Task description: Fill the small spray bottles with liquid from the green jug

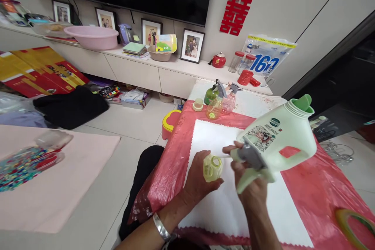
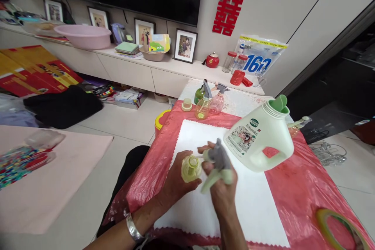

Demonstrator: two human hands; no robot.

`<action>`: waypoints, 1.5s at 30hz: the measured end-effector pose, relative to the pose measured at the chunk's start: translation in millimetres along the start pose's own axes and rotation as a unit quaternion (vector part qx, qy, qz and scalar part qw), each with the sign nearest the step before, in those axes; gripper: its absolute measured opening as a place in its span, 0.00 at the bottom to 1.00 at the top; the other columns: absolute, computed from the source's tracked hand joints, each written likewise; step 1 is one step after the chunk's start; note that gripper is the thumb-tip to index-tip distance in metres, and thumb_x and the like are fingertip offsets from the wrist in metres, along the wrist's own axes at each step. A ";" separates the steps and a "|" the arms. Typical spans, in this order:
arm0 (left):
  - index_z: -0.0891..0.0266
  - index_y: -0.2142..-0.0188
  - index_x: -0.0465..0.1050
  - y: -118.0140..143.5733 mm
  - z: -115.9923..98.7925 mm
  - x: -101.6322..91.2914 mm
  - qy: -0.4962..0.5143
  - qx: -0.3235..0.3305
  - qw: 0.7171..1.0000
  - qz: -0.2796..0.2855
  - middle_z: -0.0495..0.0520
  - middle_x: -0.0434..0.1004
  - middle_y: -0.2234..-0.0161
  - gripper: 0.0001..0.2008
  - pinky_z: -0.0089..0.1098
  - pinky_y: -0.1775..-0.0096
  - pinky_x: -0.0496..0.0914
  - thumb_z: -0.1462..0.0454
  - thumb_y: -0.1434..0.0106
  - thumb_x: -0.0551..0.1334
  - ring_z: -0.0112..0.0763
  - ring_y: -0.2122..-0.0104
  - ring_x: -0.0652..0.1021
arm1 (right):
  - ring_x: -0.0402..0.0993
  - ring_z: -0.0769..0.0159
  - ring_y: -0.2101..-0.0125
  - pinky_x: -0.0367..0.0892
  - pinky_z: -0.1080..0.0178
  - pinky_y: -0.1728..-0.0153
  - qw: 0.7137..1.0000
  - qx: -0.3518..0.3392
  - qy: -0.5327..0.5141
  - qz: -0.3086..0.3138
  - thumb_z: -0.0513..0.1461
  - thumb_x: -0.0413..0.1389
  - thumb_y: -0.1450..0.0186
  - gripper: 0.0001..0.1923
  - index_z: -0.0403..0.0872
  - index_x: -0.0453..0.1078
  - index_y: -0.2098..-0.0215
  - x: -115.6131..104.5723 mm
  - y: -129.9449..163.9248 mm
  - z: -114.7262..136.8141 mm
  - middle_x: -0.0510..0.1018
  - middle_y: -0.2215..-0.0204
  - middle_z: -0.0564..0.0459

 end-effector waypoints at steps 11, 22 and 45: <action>0.58 0.41 0.61 8.1 11.5 1.2 0.041 -0.003 0.999 0.021 0.61 0.69 0.45 0.40 0.54 0.43 0.71 0.51 0.48 0.73 0.52 0.44 0.74 | 0.73 0.65 0.67 0.69 0.62 0.68 0.948 0.002 0.318 -0.002 0.52 0.57 0.34 0.19 0.47 0.72 0.55 -53.4 -71.0 17.3 0.77 0.63 0.50; 0.55 0.39 0.60 7.7 12.0 -0.9 0.054 0.010 0.998 0.022 0.61 0.69 0.44 0.39 0.54 0.42 0.70 0.48 0.45 0.72 0.51 0.44 0.74 | 0.74 0.62 0.56 0.72 0.52 0.50 0.814 0.108 0.556 0.131 0.45 0.58 0.28 0.16 0.43 0.71 0.49 -38.2 -53.2 -83.9 0.75 0.56 0.49; 0.59 0.42 0.63 5.5 13.9 -8.3 0.012 -0.052 0.998 0.032 0.63 0.72 0.44 0.38 0.54 0.42 0.71 0.48 0.46 0.72 0.52 0.44 0.75 | 0.69 0.63 0.71 0.57 0.63 0.67 0.750 0.329 0.565 0.103 0.44 0.52 0.36 0.10 0.48 0.62 0.72 -196.7 105.5 -15.4 0.74 0.74 0.53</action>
Point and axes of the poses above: each hand's wrist, its own y-axis away from the middle knuckle, its own x-axis out of the palm, z = x × y, the point moved 5 cm from there along -y, towards the middle knuckle
